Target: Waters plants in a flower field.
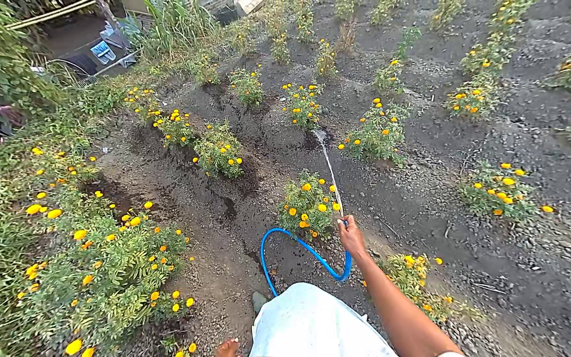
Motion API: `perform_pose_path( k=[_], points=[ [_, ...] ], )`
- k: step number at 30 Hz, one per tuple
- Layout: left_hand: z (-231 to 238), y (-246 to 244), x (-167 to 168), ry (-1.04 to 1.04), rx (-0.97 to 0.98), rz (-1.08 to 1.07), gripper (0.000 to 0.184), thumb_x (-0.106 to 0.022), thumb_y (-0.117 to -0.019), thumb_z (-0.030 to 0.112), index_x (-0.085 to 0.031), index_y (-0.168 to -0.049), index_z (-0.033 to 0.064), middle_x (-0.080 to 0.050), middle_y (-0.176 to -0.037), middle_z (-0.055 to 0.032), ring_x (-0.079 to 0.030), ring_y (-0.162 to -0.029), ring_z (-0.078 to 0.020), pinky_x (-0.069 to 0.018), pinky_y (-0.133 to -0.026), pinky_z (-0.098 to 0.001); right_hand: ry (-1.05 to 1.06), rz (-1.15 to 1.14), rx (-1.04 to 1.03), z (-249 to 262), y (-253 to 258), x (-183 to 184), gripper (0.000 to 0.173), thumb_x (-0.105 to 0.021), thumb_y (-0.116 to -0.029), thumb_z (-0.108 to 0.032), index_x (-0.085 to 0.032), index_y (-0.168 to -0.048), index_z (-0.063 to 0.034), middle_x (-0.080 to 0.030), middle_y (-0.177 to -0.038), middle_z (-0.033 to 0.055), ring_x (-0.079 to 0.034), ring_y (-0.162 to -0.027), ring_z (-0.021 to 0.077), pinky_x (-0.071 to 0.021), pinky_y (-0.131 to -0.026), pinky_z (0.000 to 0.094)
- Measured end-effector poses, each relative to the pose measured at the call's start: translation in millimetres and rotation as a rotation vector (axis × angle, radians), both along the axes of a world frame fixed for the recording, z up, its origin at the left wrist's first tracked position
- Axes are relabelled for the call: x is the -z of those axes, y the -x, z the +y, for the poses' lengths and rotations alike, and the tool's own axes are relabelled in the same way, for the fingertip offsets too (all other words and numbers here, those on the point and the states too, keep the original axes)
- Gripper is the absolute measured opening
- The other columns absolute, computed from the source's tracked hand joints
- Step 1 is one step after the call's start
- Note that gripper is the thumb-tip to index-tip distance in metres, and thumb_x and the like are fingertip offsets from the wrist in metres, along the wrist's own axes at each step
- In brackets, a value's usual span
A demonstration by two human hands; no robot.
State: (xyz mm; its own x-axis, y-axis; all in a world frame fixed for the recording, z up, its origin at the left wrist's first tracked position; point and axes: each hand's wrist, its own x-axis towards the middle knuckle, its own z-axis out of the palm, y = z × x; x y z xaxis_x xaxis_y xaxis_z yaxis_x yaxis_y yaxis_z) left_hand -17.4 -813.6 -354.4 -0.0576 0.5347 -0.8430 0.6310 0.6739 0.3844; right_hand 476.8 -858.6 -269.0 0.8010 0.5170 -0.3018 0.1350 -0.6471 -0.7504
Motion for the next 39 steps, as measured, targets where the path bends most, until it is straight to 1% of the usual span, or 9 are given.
perform_pose_path(
  k=[6, 9, 12, 17, 20, 24, 31, 35, 39],
  points=[
    [1, 3, 8, 0.02, -0.045, -0.022, 0.036, -0.052, -0.1089, 0.016, -0.056, -0.135, -0.0084, -0.062, -0.129, -0.0296, -0.065, -0.11, -0.0369, -0.053, -0.095, -0.0513, 0.001, 0.006, 0.0, 2, 0, -3, 0.031, -0.045, -0.1109, -0.021, -0.054, -0.134, -0.0022, -0.069, -0.105, 0.0239, -0.069, -0.095, 0.039, -0.0534, -0.086, 0.0562],
    [1, -2, -8, 0.006, 0.002, -0.001, 0.035, -0.051, -0.109, 0.016, -0.058, -0.133, -0.0094, -0.063, -0.128, -0.0289, -0.065, -0.11, -0.0354, -0.0519, -0.097, -0.05, -0.011, 0.013, 0.006, 4, -3, -5, 0.031, -0.045, -0.111, -0.021, -0.053, -0.134, -0.0017, -0.068, -0.101, 0.0241, -0.069, -0.092, 0.0392, -0.0529, -0.084, 0.0562],
    [1, -5, -16, -0.002, -0.016, 0.001, 0.035, -0.051, -0.1089, 0.015, -0.058, -0.132, -0.0098, -0.063, -0.127, -0.0289, -0.065, -0.107, -0.035, -0.0518, -0.095, -0.0499, -0.011, 0.01, 0.017, 6, -6, -6, 0.031, -0.045, -0.1111, -0.021, -0.054, -0.133, -0.0018, -0.068, -0.1, 0.0233, -0.068, -0.09, 0.038, -0.053, -0.084, 0.0554],
    [3, 6, 12, 0.0, -0.064, -0.036, 0.035, -0.051, -0.1087, 0.015, -0.056, -0.135, -0.0086, -0.062, -0.128, -0.03, -0.065, -0.107, -0.0363, -0.0525, -0.092, -0.0514, -0.011, 0.003, 0.028, 7, -9, -9, 0.031, -0.044, -0.1113, -0.022, -0.053, -0.134, -0.0028, -0.068, -0.102, 0.0234, -0.069, -0.092, 0.0383, -0.0531, -0.084, 0.0558],
    [4, 4, 11, 0.004, -0.062, -0.026, 0.036, -0.051, -0.109, 0.015, -0.056, -0.136, -0.0085, -0.062, -0.129, -0.0298, -0.065, -0.109, -0.0367, -0.0521, -0.094, -0.0513, -0.017, -0.001, 0.029, 7, -10, -9, 0.031, -0.045, -0.1112, -0.022, -0.053, -0.133, -0.0026, -0.068, -0.102, 0.0237, -0.069, -0.092, 0.0388, -0.0531, -0.084, 0.0557],
    [5, 4, 13, 0.013, -0.08, -0.028, 0.036, -0.051, -0.1091, 0.015, -0.055, -0.137, -0.0077, -0.063, -0.129, -0.0292, -0.065, -0.108, -0.0365, -0.053, -0.093, -0.0508, -0.024, -0.002, 0.037, 7, -11, -8, 0.03, -0.044, -0.1113, -0.021, -0.053, -0.133, -0.0023, -0.068, -0.101, 0.0236, -0.069, -0.091, 0.0385, -0.053, -0.084, 0.0561],
    [4, 0, -4, -0.009, -0.032, -0.015, 0.035, -0.052, -0.1086, 0.016, -0.057, -0.133, -0.0086, -0.063, -0.127, -0.0292, -0.066, -0.107, -0.0357, -0.0536, -0.094, -0.0503, -0.021, -0.028, 0.03, 7, -12, -9, 0.031, -0.045, -0.111, -0.022, -0.054, -0.133, -0.0027, -0.069, -0.101, 0.0233, -0.069, -0.089, 0.0385, -0.0533, -0.082, 0.0567],
    [4, 0, -4, -0.008, -0.019, -0.01, 0.034, -0.052, -0.1087, 0.016, -0.058, -0.132, -0.0081, -0.063, -0.126, -0.0286, -0.067, -0.107, -0.0348, -0.0538, -0.093, -0.0502, -0.011, -0.029, 0.029, 8, -13, -8, 0.031, -0.044, -0.1112, -0.023, -0.054, -0.133, -0.0034, -0.068, -0.098, 0.0224, -0.068, -0.085, 0.0375, -0.0536, -0.08, 0.0555],
    [2, -2, -7, -0.013, -0.028, -0.01, 0.035, -0.052, -0.1087, 0.016, -0.058, -0.133, -0.0083, -0.063, -0.126, -0.0289, -0.066, -0.106, -0.0349, -0.0534, -0.093, -0.0501, -0.015, -0.022, 0.028, 8, -13, -10, 0.031, -0.044, -0.1112, -0.022, -0.054, -0.134, -0.0031, -0.068, -0.102, 0.0231, -0.069, -0.089, 0.0382, -0.0532, -0.082, 0.0559]
  ],
)
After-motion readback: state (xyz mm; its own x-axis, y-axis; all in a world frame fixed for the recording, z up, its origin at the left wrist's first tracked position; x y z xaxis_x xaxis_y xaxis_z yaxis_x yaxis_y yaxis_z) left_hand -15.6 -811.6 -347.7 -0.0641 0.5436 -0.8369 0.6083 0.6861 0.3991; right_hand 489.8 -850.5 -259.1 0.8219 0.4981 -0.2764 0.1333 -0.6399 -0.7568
